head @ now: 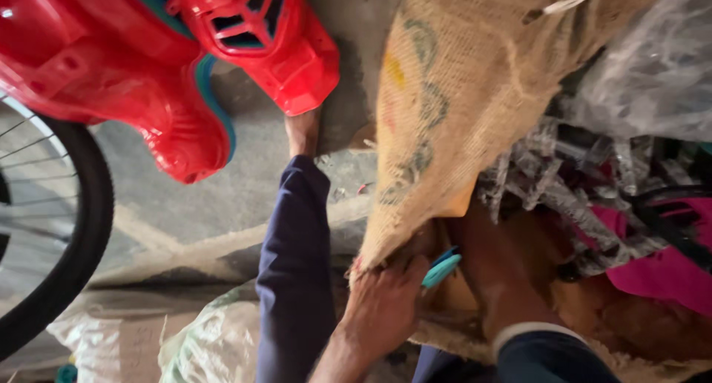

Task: The person retrieves colorful plastic wheel caps from a sack, then sits on the floor to attach them to small rubber tires using metal rods. The person uses pliers to secure the components and places the assembled wheels on the floor.

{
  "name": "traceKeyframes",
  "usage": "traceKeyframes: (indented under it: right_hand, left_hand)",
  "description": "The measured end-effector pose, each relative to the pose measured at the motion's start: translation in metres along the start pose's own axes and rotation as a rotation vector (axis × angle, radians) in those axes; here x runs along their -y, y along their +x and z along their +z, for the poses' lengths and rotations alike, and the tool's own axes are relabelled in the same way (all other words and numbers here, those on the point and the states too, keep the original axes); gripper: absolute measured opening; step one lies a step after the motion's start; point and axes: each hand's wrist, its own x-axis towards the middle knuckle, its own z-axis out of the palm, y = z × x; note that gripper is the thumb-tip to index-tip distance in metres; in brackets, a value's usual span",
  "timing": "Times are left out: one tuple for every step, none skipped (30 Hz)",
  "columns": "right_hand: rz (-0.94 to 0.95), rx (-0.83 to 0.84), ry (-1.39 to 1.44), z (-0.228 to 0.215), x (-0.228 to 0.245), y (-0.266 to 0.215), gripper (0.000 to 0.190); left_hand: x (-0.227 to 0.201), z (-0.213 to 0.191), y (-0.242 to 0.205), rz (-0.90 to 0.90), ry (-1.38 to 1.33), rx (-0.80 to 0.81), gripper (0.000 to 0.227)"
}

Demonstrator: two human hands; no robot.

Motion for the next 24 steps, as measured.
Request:
traceKeyframes:
  right_hand:
    - [0.001, 0.004, -0.002, 0.002, 0.0, -0.003, 0.03]
    - [0.005, 0.002, 0.003, 0.004, 0.0, -0.003, 0.03]
    - [0.007, 0.005, -0.002, 0.005, 0.0, -0.001, 0.03]
    - [-0.001, 0.004, -0.001, 0.006, 0.001, 0.003, 0.03]
    - [-0.004, 0.002, 0.0, 0.005, 0.001, 0.009, 0.03]
    - [-0.003, 0.006, 0.002, 0.006, 0.001, 0.007, 0.03]
    - [-0.003, 0.006, 0.005, 0.006, 0.001, 0.006, 0.03]
    - [0.0, 0.007, 0.008, 0.006, 0.002, 0.011, 0.03]
    - [-0.002, 0.005, 0.011, 0.006, 0.003, 0.009, 0.03]
    - [-0.012, 0.012, 0.014, 0.004, 0.004, 0.01, 0.03]
    - [-0.022, 0.022, 0.015, 0.002, 0.006, 0.008, 0.03]
    - [-0.03, 0.032, 0.018, 0.0, 0.006, 0.003, 0.03]
    - [-0.036, 0.053, 0.025, -0.003, 0.006, -0.003, 0.03]
    - [-0.047, 0.076, 0.03, -0.005, 0.007, -0.015, 0.03]
    - [-0.056, 0.096, 0.035, -0.01, 0.003, -0.029, 0.03]
    - [-0.068, 0.125, 0.04, -0.015, 0.002, -0.045, 0.03]
    - [-0.072, 0.147, 0.044, -0.021, -0.001, -0.066, 0.03]
    - [-0.08, 0.161, 0.039, -0.03, -0.003, -0.082, 0.03]
    - [-0.089, 0.176, 0.038, -0.042, -0.008, -0.104, 0.03]
    - [-0.1, 0.179, 0.036, -0.052, -0.008, -0.119, 0.03]
    - [-0.112, 0.15, 0.04, -0.064, -0.009, -0.131, 0.03]
    - [-0.115, 0.118, 0.055, -0.076, -0.011, -0.148, 0.03]
    - [-0.119, 0.082, 0.071, -0.091, -0.014, -0.161, 0.03]
    - [-0.117, 0.032, 0.099, -0.108, -0.019, -0.174, 0.03]
  left_hand:
    - [0.001, 0.0, 0.0, -0.01, -0.019, 0.017, 0.039]
    - [0.003, 0.0, 0.0, -0.018, -0.033, 0.037, 0.036]
    - [0.005, 0.0, 0.001, -0.026, -0.047, 0.057, 0.033]
    - [0.006, 0.001, 0.001, -0.031, -0.056, 0.045, 0.034]
    - [0.006, 0.002, 0.0, -0.035, -0.064, 0.032, 0.035]
    - [0.006, 0.003, -0.001, -0.04, -0.072, 0.029, 0.035]
    - [0.005, 0.005, -0.002, -0.06, -0.074, 0.059, 0.037]
    - [0.006, 0.005, -0.002, -0.079, -0.072, 0.086, 0.039]
    - [0.006, 0.004, -0.002, -0.098, -0.07, 0.113, 0.041]
    - [0.005, 0.004, -0.002, -0.054, -0.068, 0.069, 0.044]
    - [0.005, 0.003, -0.002, -0.011, -0.066, 0.025, 0.046]
    - [0.005, 0.0, -0.003, 0.038, -0.062, -0.014, 0.049]
    - [0.005, -0.004, -0.003, 0.057, -0.087, -0.013, 0.054]
    - [0.004, -0.006, -0.003, 0.075, -0.113, -0.011, 0.059]
    - [0.002, -0.009, -0.003, 0.092, -0.138, -0.009, 0.064]
    - [-0.001, -0.012, -0.002, 0.073, -0.128, 0.025, 0.06]
    - [-0.003, -0.014, 0.0, 0.054, -0.118, 0.06, 0.055]
    - [-0.007, -0.017, 0.001, 0.034, -0.111, 0.087, 0.05]
    - [-0.01, -0.021, 0.0, 0.031, -0.174, 0.139, 0.047]
    - [-0.013, -0.027, 0.0, 0.029, -0.234, 0.184, 0.043]
    - [-0.015, -0.033, -0.001, 0.029, -0.292, 0.231, 0.039]
    - [-0.015, -0.04, -0.006, 0.052, -0.367, 0.2, 0.038]
    - [-0.013, -0.048, -0.012, 0.076, -0.441, 0.169, 0.036]
    - [-0.012, -0.054, -0.023, 0.102, -0.515, 0.144, 0.035]
